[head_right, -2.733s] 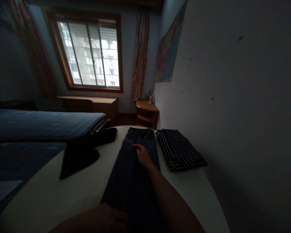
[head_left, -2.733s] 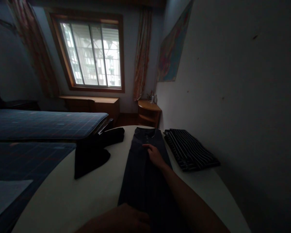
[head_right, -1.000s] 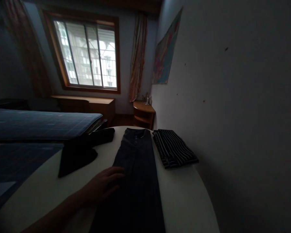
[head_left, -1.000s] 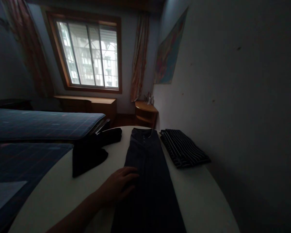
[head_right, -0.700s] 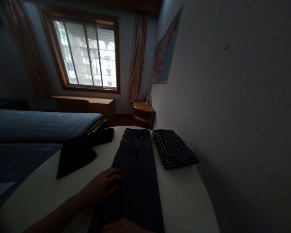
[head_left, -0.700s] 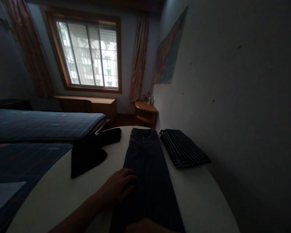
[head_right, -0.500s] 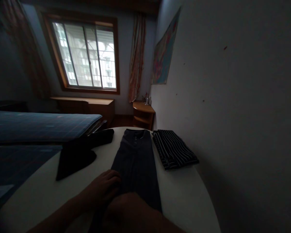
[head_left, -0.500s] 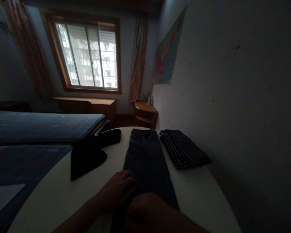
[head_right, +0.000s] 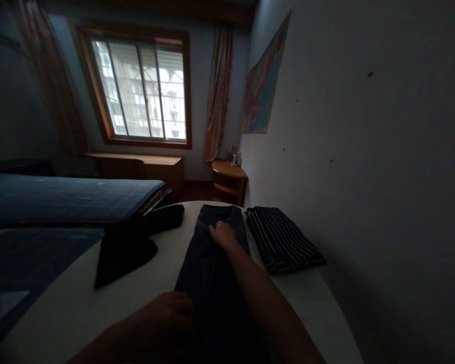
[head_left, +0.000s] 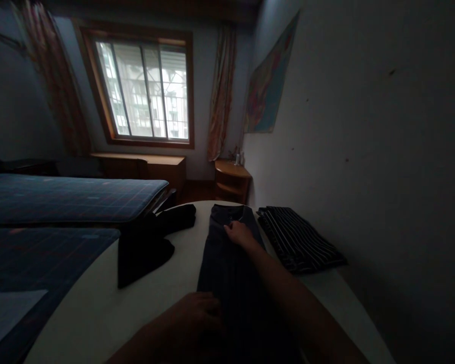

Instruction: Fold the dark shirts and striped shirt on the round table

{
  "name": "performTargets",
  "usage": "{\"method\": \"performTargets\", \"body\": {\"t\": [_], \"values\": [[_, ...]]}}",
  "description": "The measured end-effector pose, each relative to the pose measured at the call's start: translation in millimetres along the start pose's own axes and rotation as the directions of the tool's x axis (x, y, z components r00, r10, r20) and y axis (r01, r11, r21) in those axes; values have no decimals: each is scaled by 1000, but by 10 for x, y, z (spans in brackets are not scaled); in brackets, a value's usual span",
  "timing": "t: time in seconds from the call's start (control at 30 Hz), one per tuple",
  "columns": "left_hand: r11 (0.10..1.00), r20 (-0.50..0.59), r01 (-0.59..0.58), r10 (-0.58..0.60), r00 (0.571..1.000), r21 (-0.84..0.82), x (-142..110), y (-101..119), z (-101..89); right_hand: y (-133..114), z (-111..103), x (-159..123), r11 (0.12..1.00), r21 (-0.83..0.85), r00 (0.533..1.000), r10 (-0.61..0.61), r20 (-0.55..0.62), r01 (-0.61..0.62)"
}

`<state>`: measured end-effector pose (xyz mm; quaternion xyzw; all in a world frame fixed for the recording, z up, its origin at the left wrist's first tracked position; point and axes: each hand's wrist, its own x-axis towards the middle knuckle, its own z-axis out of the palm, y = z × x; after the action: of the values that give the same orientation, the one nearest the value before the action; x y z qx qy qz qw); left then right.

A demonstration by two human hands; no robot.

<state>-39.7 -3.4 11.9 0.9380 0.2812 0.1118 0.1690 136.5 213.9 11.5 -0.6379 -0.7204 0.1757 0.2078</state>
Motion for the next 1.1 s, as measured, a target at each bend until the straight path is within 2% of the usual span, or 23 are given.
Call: {"method": "performTargets", "body": {"t": [0.1,0.17,0.3,0.37,0.5,0.6,0.7,0.77,0.93,1.0,1.1], "values": [[997,38,-77,77,996,-18,24,-15,105,-26,136,203,998,21,998,62,25,-63],[990,37,-140,139,990,17,55,-59,249,-40,213,320,995,48,996,80,38,-82],[968,18,-227,226,974,105,110,-181,591,-73,327,493,991,119,997,53,62,-61],[959,21,-261,260,965,112,120,-221,684,-97,367,545,988,152,999,30,45,-36],[957,11,-273,273,962,102,102,-217,648,-139,412,586,980,193,998,-54,24,48],[970,-23,-225,228,973,97,89,-170,591,-142,414,565,972,187,989,-148,29,140],[992,-77,-125,125,989,13,108,-117,631,-120,381,514,965,146,974,-224,36,217],[993,-66,-106,102,993,-59,133,-89,695,-96,332,471,964,103,967,-251,48,246],[973,-5,-228,228,974,-35,167,-66,838,26,120,320,970,-50,970,-235,59,238],[973,-27,-231,230,973,-19,161,-54,865,109,16,234,970,-123,977,-204,64,211],[972,-39,-236,237,971,9,152,-25,898,256,-139,95,952,-213,972,-195,135,220]]}}
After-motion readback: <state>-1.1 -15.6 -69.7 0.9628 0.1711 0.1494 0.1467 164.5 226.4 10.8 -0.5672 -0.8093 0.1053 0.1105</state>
